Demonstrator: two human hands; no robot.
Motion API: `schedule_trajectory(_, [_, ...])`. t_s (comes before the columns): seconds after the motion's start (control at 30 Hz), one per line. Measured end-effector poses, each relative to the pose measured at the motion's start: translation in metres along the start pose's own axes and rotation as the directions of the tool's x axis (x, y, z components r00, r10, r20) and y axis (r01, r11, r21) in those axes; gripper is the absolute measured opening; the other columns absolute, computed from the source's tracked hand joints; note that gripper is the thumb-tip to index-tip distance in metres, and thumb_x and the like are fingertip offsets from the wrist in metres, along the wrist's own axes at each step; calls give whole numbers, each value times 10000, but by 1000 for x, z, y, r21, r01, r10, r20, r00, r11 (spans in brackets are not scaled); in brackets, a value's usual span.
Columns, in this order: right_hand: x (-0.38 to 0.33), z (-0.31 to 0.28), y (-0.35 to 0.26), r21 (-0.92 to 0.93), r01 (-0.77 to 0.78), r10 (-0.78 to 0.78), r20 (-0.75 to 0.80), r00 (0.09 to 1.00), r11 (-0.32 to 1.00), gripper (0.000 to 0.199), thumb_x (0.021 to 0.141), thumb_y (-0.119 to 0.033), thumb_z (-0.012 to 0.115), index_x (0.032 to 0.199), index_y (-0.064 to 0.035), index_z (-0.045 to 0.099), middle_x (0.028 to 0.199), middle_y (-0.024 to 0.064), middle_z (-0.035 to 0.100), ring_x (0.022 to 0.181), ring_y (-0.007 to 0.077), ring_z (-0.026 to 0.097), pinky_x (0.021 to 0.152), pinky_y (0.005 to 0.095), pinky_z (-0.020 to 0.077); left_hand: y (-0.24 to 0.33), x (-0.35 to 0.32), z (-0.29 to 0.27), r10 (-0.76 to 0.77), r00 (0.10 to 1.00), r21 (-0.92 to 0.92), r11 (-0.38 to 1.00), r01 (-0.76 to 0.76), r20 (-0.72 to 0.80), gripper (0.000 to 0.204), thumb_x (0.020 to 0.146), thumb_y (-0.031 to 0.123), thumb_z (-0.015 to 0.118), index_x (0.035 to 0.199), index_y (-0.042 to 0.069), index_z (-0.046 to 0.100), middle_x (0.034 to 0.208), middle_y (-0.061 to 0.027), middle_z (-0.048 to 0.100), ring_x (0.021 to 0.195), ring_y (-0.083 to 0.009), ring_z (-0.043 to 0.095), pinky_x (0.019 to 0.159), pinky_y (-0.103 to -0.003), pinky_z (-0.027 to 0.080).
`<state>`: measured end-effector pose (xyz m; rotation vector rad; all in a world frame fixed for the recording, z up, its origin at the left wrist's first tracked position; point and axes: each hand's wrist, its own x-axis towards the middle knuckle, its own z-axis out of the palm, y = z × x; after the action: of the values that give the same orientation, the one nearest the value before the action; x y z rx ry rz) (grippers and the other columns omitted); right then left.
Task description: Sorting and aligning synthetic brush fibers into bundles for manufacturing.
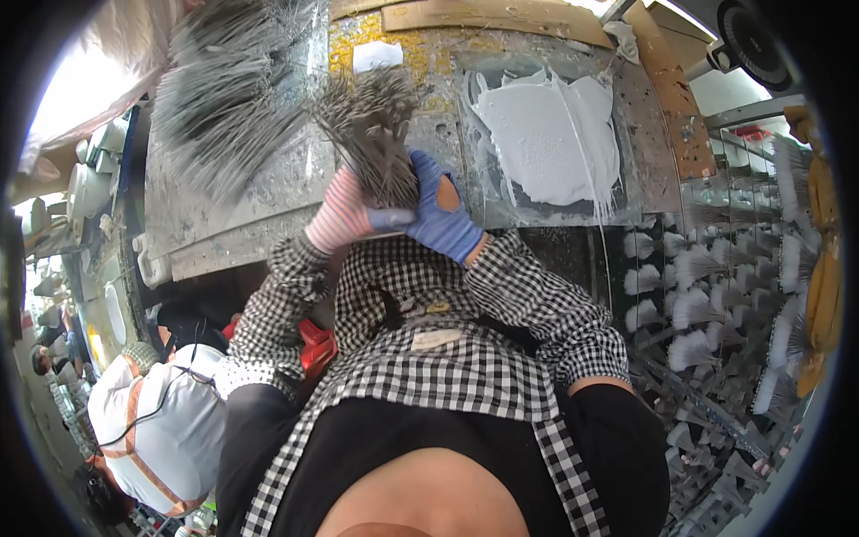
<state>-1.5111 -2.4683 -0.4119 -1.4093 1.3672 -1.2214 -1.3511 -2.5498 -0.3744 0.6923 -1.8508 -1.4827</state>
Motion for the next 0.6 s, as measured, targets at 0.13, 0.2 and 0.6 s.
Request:
schedule_trajectory(0.13, [-7, 2, 39, 489, -155, 90, 153, 984, 858, 814, 690, -314, 888, 1340, -26, 492, 1242, 167, 587, 1179, 330, 581, 1042, 430, 464, -11, -2, -17, 131, 877, 640, 635, -433, 463, 831, 714, 546, 834, 1326, 49, 571, 1322, -157, 612, 1212, -347, 564, 1079, -464, 412])
schedule_trajectory(0.2, [-1, -8, 62, -401, 153, -104, 140, 985, 903, 832, 649, -382, 909, 1292, -24, 520, 1196, 187, 598, 1104, 355, 596, 992, 441, 476, -37, -7, -21, 105, 853, 793, 326, -515, 511, 880, 723, 638, 778, 1364, 74, 563, 1380, -151, 584, 1241, -361, 544, 1127, -468, 357])
schedule_trajectory(0.6, [-8, -15, 24, -686, 522, -503, 256, 825, 507, 684, 743, -424, 796, 1259, -41, 561, 1028, 124, 645, 1059, 316, 603, 980, 427, 487, -56, -40, -8, 278, 875, 765, 428, -482, 396, 800, 704, 476, 812, 1327, 77, 507, 1270, -142, 628, 1250, -306, 571, 1168, -508, 293])
